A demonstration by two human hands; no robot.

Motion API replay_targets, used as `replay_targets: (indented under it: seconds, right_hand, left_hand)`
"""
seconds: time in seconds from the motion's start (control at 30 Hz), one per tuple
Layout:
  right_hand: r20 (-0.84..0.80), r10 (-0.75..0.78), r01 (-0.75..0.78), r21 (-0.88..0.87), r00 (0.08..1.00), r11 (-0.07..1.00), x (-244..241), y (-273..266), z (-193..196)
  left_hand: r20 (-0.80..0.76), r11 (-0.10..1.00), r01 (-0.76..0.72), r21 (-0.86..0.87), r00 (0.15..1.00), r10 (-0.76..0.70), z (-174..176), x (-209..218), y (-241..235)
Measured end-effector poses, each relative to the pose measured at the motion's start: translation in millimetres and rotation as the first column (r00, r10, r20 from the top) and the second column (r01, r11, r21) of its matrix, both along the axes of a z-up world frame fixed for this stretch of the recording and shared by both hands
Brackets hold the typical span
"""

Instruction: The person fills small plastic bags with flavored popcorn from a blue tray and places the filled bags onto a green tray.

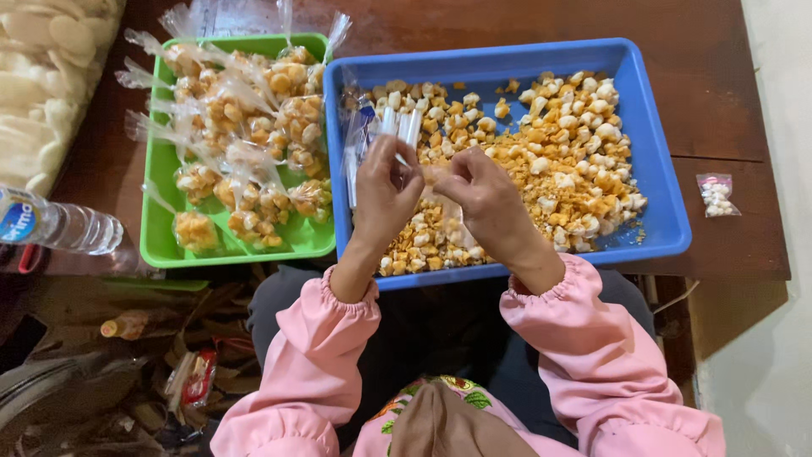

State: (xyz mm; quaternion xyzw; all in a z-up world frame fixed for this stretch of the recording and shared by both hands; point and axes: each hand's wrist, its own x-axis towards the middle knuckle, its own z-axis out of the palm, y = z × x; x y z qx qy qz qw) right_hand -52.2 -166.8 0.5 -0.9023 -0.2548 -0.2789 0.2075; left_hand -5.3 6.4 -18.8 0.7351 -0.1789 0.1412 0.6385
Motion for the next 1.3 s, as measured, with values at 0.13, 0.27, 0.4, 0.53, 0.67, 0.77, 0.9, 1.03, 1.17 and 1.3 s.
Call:
replay_targets:
  seconds: [0.13, 0.27, 0.4, 0.53, 0.67, 0.77, 0.9, 1.03, 1.17, 1.3]
  right_hand:
    - [-0.064, 0.101, -0.099, 0.035, 0.993, 0.994, 1, -9, -9]
    - [-0.063, 0.025, -0.024, 0.019, 0.998, 1.0, 0, -18, 3]
    - [-0.253, -0.024, 0.078, 0.207, 0.967, 0.975, 15, -42, -17]
    - [-0.457, -0.206, 0.324, 0.195, 0.865, 0.926, 25, -129, -22]
    - [-0.44, -0.631, 0.52, -0.358, 0.639, 0.776, 20, -216, -86]
    - [-0.536, -0.679, 0.565, -0.392, 0.502, 0.726, 10, -212, -99]
    - [-0.637, -0.631, 0.605, -0.306, 0.443, 0.735, 11, -188, -107]
    - [-0.732, -0.465, 0.59, -0.107, 0.498, 0.8, -1, -136, -70]
    - [-0.717, -0.335, 0.525, 0.052, 0.612, 0.85, -4, -91, -41]
    - [-0.767, -0.255, 0.417, 0.018, 0.589, 0.909, 0, -48, -30]
  left_hand:
    - [0.061, 0.995, 0.051, -0.084, 0.997, -0.046, 19, -4, -2]
    - [0.257, 0.992, 0.037, 0.125, 0.964, -0.069, 16, -1, 3]
    - [0.455, 0.889, -0.245, 0.387, 0.889, 0.046, -13, 14, 1]
    - [0.545, 0.842, -0.371, 0.392, 0.831, 0.113, -5, 12, 14]
    - [0.46, 0.83, -0.328, 0.451, 0.882, 0.099, -19, 9, 4]
    - [0.502, 0.801, -0.357, 0.48, 0.861, 0.083, -26, 7, -8]
    - [0.479, 0.789, -0.359, 0.499, 0.873, 0.094, -28, 5, -21]
    - [0.432, 0.807, -0.314, 0.5, 0.898, 0.082, -37, 8, -34]
    - [0.396, 0.799, -0.291, 0.526, 0.916, 0.073, -39, 9, -41]
    - [0.353, 0.797, -0.259, 0.546, 0.934, 0.061, -43, 12, -42]
